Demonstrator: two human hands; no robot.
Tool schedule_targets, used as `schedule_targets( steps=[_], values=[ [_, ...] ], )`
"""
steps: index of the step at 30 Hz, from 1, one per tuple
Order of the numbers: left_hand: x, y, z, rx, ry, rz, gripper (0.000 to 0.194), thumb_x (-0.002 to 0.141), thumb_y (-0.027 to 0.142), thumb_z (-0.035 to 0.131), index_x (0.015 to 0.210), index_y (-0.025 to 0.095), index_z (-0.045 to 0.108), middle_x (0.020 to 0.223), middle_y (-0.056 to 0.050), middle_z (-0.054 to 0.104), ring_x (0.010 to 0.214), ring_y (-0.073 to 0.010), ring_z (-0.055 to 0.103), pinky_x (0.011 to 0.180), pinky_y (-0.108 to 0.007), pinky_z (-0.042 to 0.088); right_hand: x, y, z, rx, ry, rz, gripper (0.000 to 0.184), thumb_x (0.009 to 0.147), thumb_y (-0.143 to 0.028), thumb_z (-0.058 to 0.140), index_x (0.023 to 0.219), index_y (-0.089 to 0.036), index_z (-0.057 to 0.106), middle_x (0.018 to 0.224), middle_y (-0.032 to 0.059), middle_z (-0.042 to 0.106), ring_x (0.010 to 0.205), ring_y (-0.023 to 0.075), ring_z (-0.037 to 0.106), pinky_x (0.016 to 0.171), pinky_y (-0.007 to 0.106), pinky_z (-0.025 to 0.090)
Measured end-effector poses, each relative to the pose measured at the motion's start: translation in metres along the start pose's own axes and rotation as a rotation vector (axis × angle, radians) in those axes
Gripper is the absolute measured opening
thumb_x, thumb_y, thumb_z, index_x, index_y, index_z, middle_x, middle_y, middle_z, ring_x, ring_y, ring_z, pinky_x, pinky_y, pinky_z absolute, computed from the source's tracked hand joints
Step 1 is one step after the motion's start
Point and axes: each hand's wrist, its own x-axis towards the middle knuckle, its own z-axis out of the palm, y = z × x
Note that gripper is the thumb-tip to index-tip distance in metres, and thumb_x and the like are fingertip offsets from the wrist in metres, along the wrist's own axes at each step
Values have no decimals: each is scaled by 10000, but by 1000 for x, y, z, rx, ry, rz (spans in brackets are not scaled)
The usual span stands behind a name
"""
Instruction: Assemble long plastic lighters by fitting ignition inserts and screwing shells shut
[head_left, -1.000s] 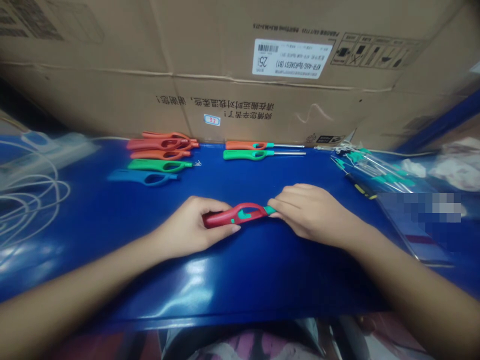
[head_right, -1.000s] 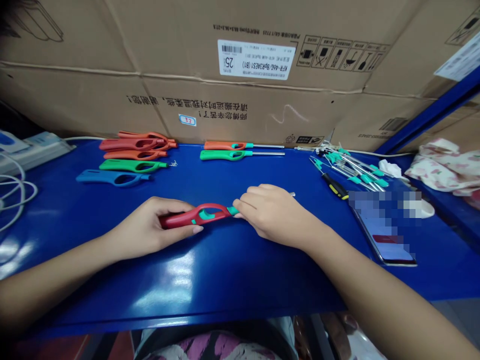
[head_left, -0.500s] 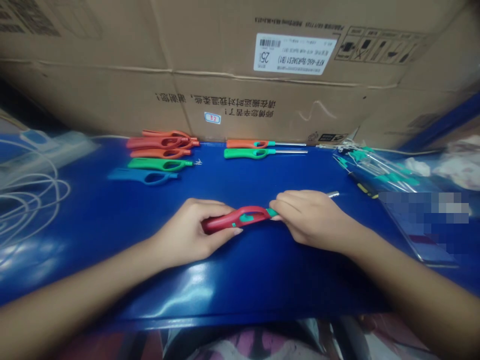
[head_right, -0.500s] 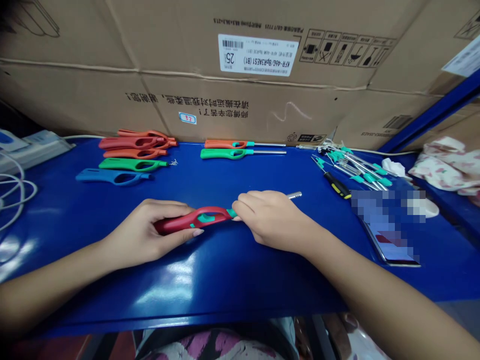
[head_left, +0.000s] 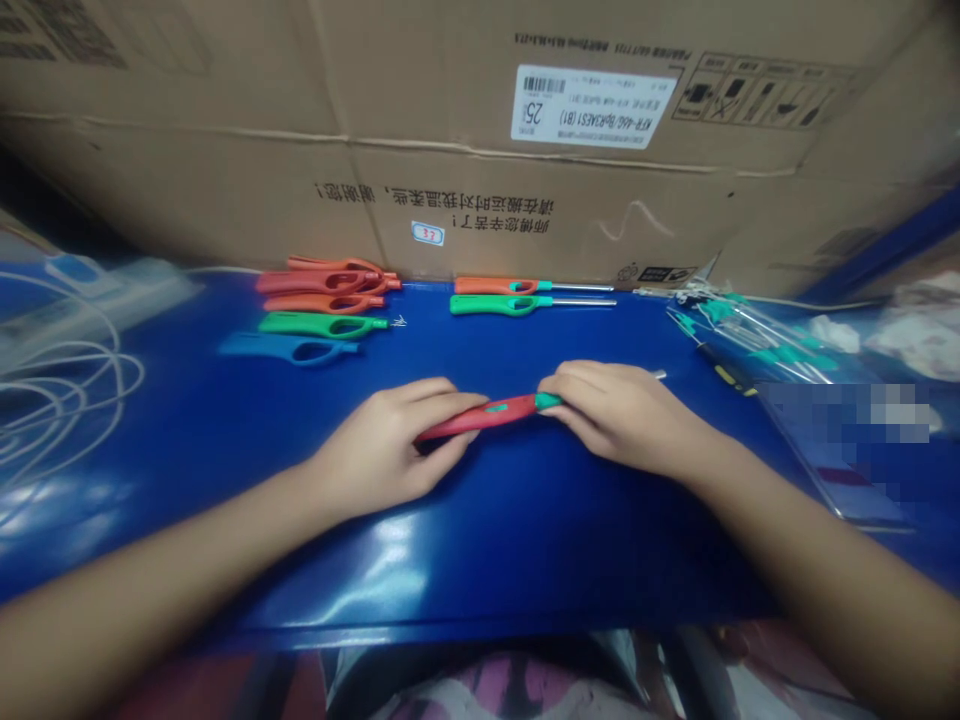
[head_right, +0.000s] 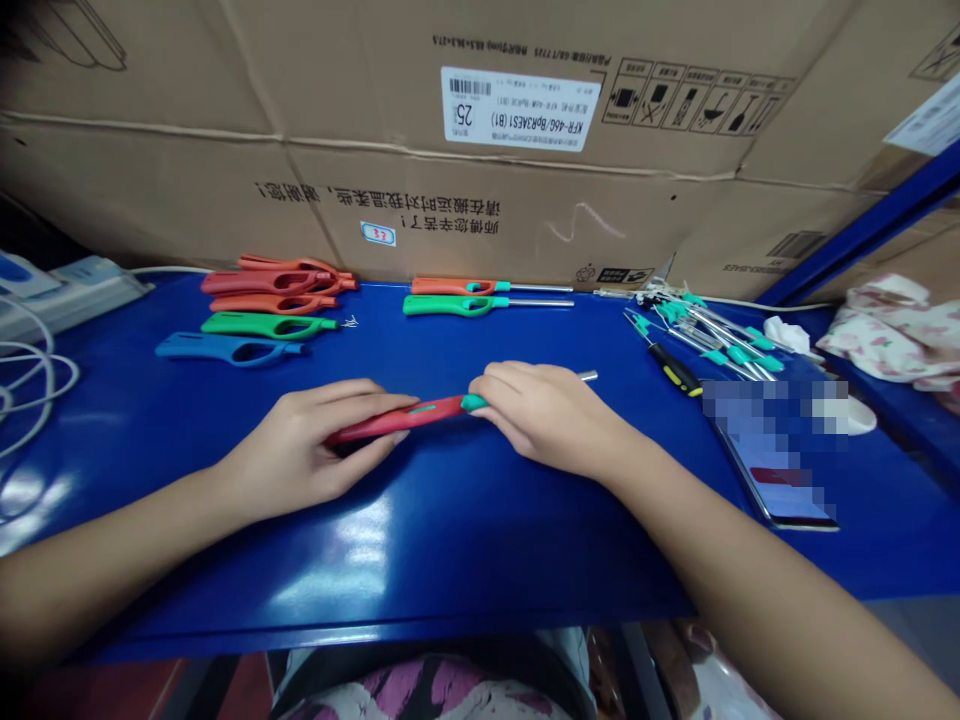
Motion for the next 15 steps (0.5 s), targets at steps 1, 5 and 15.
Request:
schedule_targets(
  steps=[1,5,15],
  values=[
    [1,-1,0,-5,13,-16,320,941,259,618,1242,167,676,1068,-68,701,883,-159,668,794,-251,515,0,3,-1,10,-8,25,233,1028,-299,472,1055,-149,648,918,88,686,818,212,640,663,312,464],
    [5,-2,-3,-46,13,-104,368,920,360,662,1242,184,677,1069,-51,702,876,-161,665,817,-262,510,-3,18,-2,22,-15,91,238,1015,-309,501,1119,-148,642,1005,107,670,918,237,643,733,333,501],
    [6,-1,-5,-62,-174,-216,334,984,485,542,1111,195,650,976,-29,688,827,-181,638,727,-289,455,-9,36,5,148,24,-14,281,1038,-330,472,1126,-150,669,965,119,682,860,206,634,746,318,522]
  ],
)
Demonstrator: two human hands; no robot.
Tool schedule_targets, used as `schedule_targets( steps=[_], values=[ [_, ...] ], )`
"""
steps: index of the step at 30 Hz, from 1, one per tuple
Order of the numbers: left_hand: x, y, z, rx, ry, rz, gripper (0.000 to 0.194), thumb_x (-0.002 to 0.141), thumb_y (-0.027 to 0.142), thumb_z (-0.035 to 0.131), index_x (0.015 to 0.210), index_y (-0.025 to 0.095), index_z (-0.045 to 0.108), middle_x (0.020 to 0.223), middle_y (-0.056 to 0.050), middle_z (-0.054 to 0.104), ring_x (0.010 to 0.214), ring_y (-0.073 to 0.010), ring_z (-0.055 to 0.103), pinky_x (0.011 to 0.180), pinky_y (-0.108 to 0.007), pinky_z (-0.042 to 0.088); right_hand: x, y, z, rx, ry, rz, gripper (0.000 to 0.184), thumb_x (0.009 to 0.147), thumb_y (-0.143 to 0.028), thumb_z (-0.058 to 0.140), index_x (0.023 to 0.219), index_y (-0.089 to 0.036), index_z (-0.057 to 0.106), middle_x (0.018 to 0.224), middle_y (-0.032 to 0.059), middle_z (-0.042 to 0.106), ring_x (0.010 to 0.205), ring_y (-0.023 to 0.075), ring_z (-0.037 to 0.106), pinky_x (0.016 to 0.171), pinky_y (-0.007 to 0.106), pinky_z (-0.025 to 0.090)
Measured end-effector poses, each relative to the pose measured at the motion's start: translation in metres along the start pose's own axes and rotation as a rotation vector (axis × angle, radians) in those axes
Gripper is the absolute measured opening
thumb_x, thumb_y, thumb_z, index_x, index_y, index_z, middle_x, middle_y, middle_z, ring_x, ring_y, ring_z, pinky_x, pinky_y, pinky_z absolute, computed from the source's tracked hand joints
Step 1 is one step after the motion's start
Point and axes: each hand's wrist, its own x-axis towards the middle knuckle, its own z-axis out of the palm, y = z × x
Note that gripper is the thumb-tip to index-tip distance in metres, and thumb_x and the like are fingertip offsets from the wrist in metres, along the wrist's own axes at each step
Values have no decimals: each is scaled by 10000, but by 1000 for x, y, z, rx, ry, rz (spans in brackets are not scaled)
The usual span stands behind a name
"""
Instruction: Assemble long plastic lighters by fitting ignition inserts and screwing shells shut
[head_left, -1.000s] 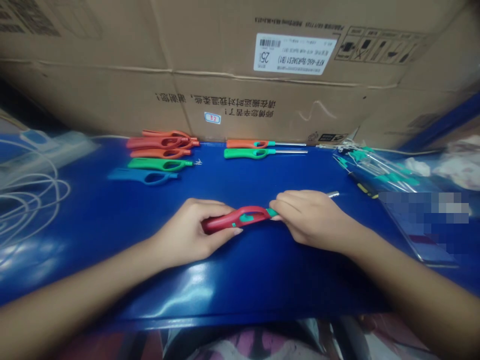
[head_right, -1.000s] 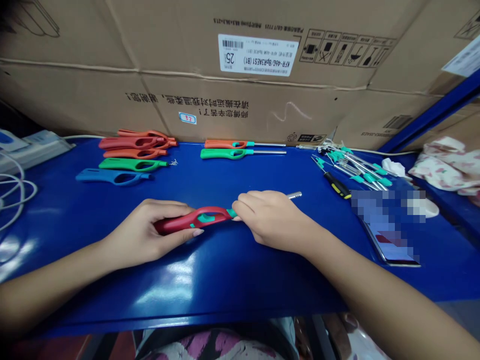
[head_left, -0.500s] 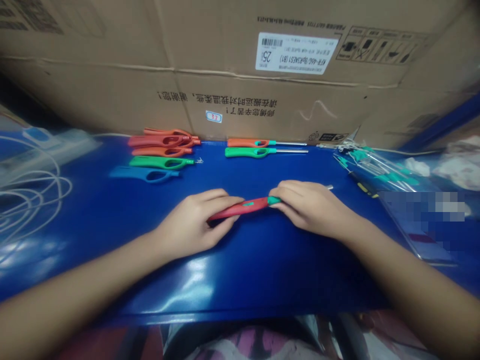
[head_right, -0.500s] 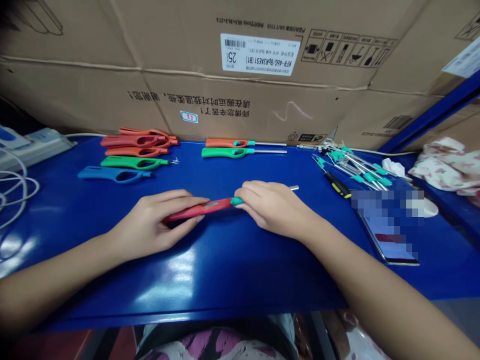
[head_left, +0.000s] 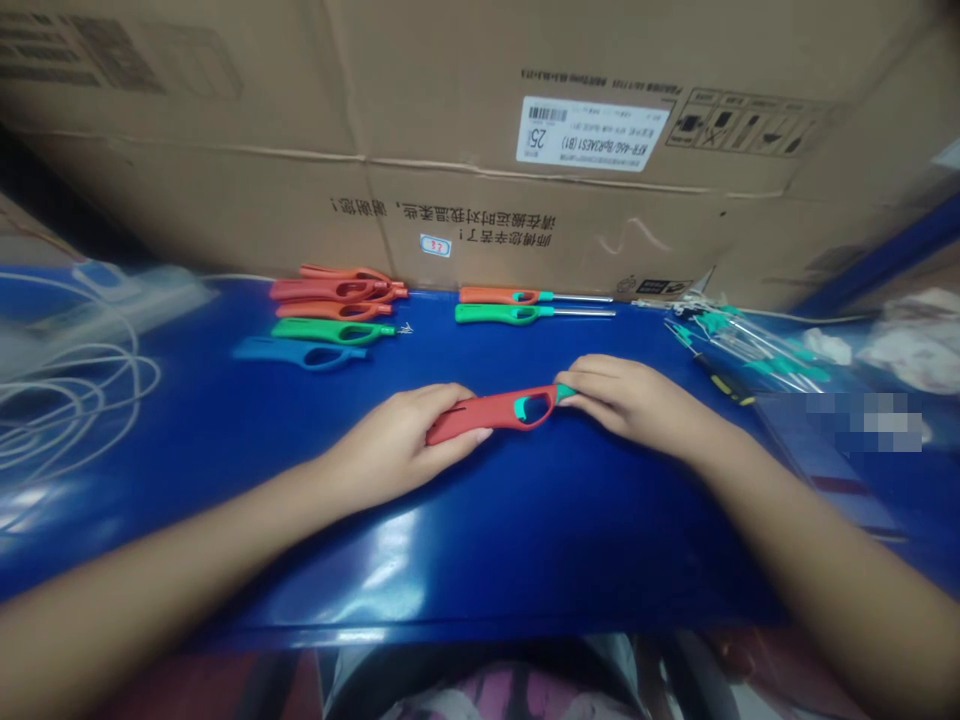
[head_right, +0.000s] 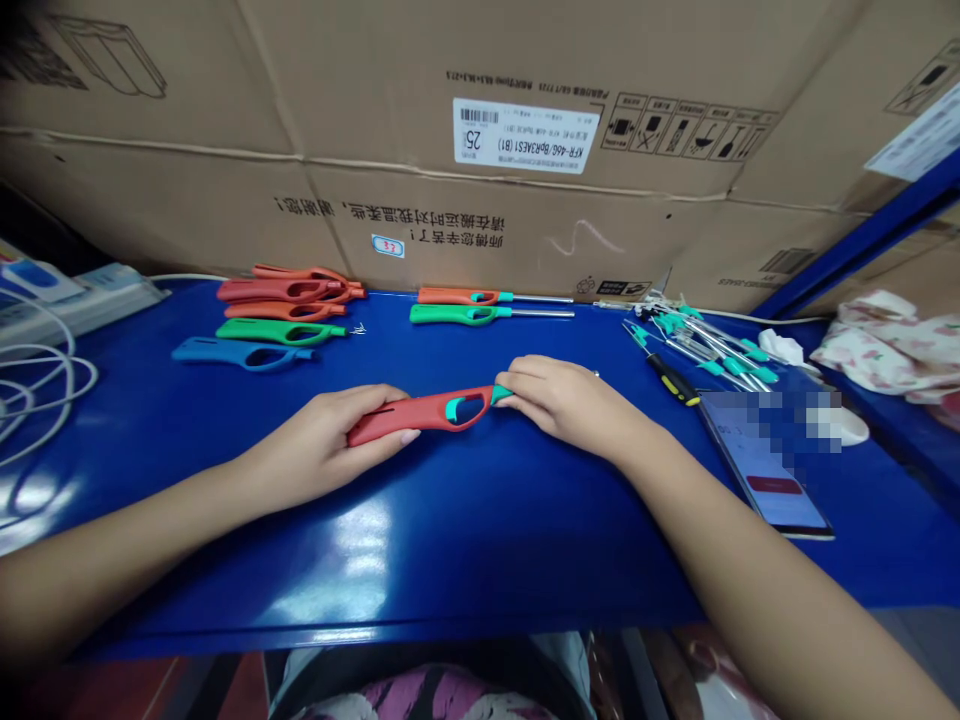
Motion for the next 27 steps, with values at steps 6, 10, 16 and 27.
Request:
schedule_targets(
  steps=[6,10,16,27],
  values=[
    [-1,2,0,-35,-36,17,302,995,448,534,1111,196,651,978,-24,697,835,-174,653,739,-277,453,1,-4,4,100,6,-22,265,1037,-303,477,1040,-140,686,822,71,652,710,161,597,652,265,480],
    [-2,1,1,-7,-34,9,313,999,450,521,1077,180,658,934,-31,689,793,-175,638,707,-277,444,0,-3,7,123,28,-13,258,1033,-309,489,1014,-151,692,839,78,675,716,162,611,654,264,474],
    [-3,0,2,24,-30,31,327,1004,458,512,1114,179,643,987,-49,692,837,-189,643,737,-285,457,-3,-4,3,89,16,0,252,1028,-314,504,1033,-141,687,818,69,661,700,159,589,646,262,451],
    [1,-9,7,264,-25,52,346,990,482,525,1160,201,635,1012,-61,645,847,-206,631,699,-302,478,5,-10,1,126,-225,231,223,1013,-314,520,1019,-174,693,957,89,664,894,211,622,775,329,484]
  ],
)
